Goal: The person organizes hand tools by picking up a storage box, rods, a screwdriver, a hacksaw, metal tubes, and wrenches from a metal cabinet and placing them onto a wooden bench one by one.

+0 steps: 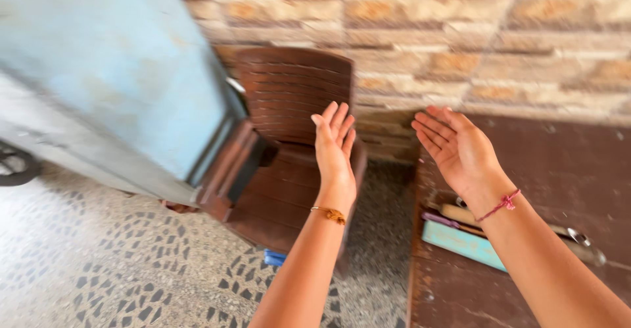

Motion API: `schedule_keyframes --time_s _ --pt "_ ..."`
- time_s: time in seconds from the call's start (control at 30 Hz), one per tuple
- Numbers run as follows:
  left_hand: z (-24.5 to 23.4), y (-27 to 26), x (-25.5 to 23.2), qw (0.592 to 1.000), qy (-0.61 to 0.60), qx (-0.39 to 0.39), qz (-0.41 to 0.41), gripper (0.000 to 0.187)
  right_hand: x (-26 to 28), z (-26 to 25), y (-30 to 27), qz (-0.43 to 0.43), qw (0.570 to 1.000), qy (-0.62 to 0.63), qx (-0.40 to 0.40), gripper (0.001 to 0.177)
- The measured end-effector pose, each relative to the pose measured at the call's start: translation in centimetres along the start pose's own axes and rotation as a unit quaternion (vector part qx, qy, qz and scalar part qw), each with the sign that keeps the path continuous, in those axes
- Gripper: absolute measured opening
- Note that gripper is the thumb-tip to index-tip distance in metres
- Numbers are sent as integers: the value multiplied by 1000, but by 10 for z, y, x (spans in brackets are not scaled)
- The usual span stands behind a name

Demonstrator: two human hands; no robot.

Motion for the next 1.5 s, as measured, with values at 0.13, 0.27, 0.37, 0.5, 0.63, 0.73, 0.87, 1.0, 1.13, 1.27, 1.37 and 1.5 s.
schedule_keyframes --time_s 0.13,0.27,0.37,0.5,0.63,0.73,0.87,1.0,1.13,1.27,1.37,1.5 --pt "-40 -32 -108 997 -16 -5 74 74 8 111 -44 -31 995 1 96 42" --pt "-87 -67 -218 988 -7 -3 154 74 6 219 -99 -56 982 12 177 40" --pt "-125 -93 -300 978 11 0 208 74 0 297 -139 -69 970 34 229 40" --pt "-175 -132 -403 962 77 -8 262 77 -8 395 -190 -100 951 35 291 42" --pt "-221 -176 -487 950 104 -28 292 77 -21 483 -234 -107 941 8 320 47" --pt "-254 -200 -537 937 135 -56 316 79 -33 542 -258 -106 927 15 360 49" --pt "-299 -212 -593 923 161 -85 338 83 -59 607 -270 -118 918 -6 379 50" --pt "-344 -198 -639 918 167 -81 351 85 -80 677 -260 -121 909 3 399 51" --pt "-395 -164 -683 920 161 -93 346 87 -105 747 -230 -131 900 -1 416 52" --pt "-440 -114 -742 918 164 -89 349 87 -115 825 -183 -138 887 8 441 50" --pt "-470 -71 -786 920 175 -114 333 86 -119 882 -143 -158 895 -12 417 48" --pt "-507 -17 -835 917 185 -123 333 86 -135 953 -101 -143 900 -14 412 42"
Point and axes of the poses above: each hand's wrist, its own y-axis towards the middle knuckle, its own z-axis out of the palm, x = y × z, the point moved 2 cm from there along y, towards the middle knuckle, and after that the axes turned 8 degrees about -z, right-handed, at the moved point
